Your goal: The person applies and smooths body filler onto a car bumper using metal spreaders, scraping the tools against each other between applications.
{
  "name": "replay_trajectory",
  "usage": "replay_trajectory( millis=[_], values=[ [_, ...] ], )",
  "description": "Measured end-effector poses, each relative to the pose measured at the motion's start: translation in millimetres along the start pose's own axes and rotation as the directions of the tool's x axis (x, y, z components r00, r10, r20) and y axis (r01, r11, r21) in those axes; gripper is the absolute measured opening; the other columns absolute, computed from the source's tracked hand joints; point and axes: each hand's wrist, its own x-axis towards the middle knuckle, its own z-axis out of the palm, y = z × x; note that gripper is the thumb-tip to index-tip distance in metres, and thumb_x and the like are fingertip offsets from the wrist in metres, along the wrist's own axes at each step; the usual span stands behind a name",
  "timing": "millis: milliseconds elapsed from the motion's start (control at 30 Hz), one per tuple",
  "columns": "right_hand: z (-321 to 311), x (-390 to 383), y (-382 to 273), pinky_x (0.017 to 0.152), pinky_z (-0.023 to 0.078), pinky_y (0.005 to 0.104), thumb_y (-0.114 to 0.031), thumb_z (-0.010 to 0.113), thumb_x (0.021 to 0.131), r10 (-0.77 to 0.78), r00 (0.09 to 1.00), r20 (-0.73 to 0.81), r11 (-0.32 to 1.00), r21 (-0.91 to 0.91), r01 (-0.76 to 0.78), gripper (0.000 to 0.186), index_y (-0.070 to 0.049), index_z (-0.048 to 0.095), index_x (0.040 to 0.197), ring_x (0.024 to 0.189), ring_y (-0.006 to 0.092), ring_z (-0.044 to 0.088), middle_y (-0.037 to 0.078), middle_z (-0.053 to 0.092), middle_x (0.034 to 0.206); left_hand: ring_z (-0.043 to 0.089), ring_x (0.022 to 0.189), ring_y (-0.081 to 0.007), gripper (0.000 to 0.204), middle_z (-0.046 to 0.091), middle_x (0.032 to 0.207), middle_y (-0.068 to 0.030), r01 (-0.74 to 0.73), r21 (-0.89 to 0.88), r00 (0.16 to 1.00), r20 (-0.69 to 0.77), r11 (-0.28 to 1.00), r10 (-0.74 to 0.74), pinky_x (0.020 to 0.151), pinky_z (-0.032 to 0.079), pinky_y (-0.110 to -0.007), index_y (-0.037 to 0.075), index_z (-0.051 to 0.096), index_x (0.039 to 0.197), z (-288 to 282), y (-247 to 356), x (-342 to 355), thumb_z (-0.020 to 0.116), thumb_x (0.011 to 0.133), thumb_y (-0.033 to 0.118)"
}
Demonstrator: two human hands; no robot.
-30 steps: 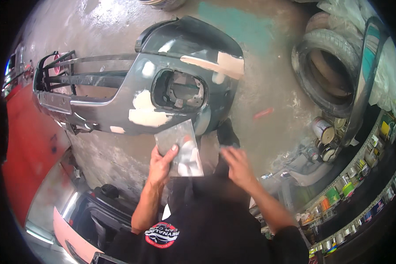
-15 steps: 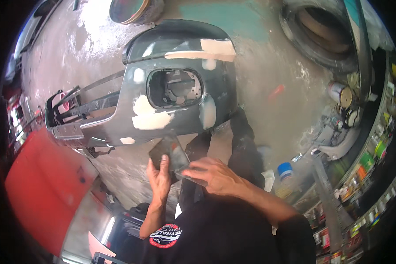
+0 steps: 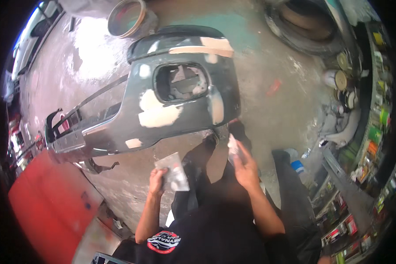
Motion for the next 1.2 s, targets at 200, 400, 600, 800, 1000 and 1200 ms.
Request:
replay_trajectory(
  millis=[200,400,600,800,1000,1200],
  values=[
    [-31,-15,30,0.104,0.046,0.0353,-0.003,0.058,0.095,0.121,0.989,-0.080,0.987,0.112,-0.112,0.050,-0.003,0.049,0.145,0.121,0.0242,0.058,0.016,0.059,0.135,0.062,0.098,-0.0151,0.037,0.068,0.110,-0.0065,-0.024,0.327,0.970,0.236,0.945,-0.057,0.087,0.051,-0.034,0.000,0.058,0.128,31,-13,13,0.066,0.097,0.020],
    [-24,-2,16,0.105,0.043,0.0348,-0.006,0.055,0.096,0.210,0.977,0.033,0.977,0.030,-0.211,0.049,-0.002,0.049,0.145,0.125,0.0250,0.056,0.017,0.059,0.136,0.061,0.080,-0.0084,0.029,0.070,0.092,0.0007,-0.014,0.260,0.993,0.114,0.965,-0.017,0.072,0.050,-0.028,0.003,0.069,0.109,45,-11,-25,0.064,0.100,0.029],
    [-13,12,27,0.108,0.040,0.0343,-0.007,0.059,0.092,0.080,0.997,-0.001,0.986,-0.147,-0.079,0.051,-0.004,0.053,0.142,0.128,0.0259,0.055,0.016,0.058,0.140,0.062,0.089,-0.0142,0.039,0.069,0.099,-0.0057,-0.411,0.302,0.846,-0.224,0.860,0.483,0.080,0.051,-0.033,0.002,0.070,0.111,-8,51,-56,0.060,0.101,0.039],
    [43,5,70,0.103,0.046,0.0366,0.005,0.060,0.083,0.370,0.922,-0.110,0.762,0.604,-0.234,0.046,-0.001,0.059,0.129,0.113,0.0223,0.062,0.009,0.065,0.121,0.058,0.077,-0.0155,0.055,0.070,0.092,-0.0126,-0.532,0.666,0.334,-0.402,0.522,0.853,0.070,0.047,-0.033,-0.007,0.062,0.107,-37,249,-5,0.049,0.105,0.046],
    [152,-40,83,0.100,0.049,0.0368,0.009,0.062,0.083,0.258,0.961,-0.102,0.555,0.829,-0.061,0.052,-0.001,0.053,0.133,0.116,0.0234,0.060,0.011,0.062,0.126,0.064,0.076,-0.0125,0.047,0.072,0.091,-0.0108,-0.564,0.825,0.458,0.265,0.047,0.848,0.071,0.051,-0.033,-0.002,0.062,0.122,16,294,127,0.046,0.107,0.040],
    [244,-66,19,0.111,0.036,0.0509,0.007,0.064,0.076,-0.458,0.852,-0.253,0.857,-0.379,0.348,0.068,-0.012,0.051,0.141,0.134,0.0445,0.042,0.021,0.046,0.145,0.061,0.098,-0.0424,0.034,0.061,0.110,-0.0226,-0.543,0.838,0.516,0.388,-0.059,0.764,0.083,0.049,-0.049,0.016,0.057,0.137,40,260,146,0.047,0.105,0.024]
  ],
)
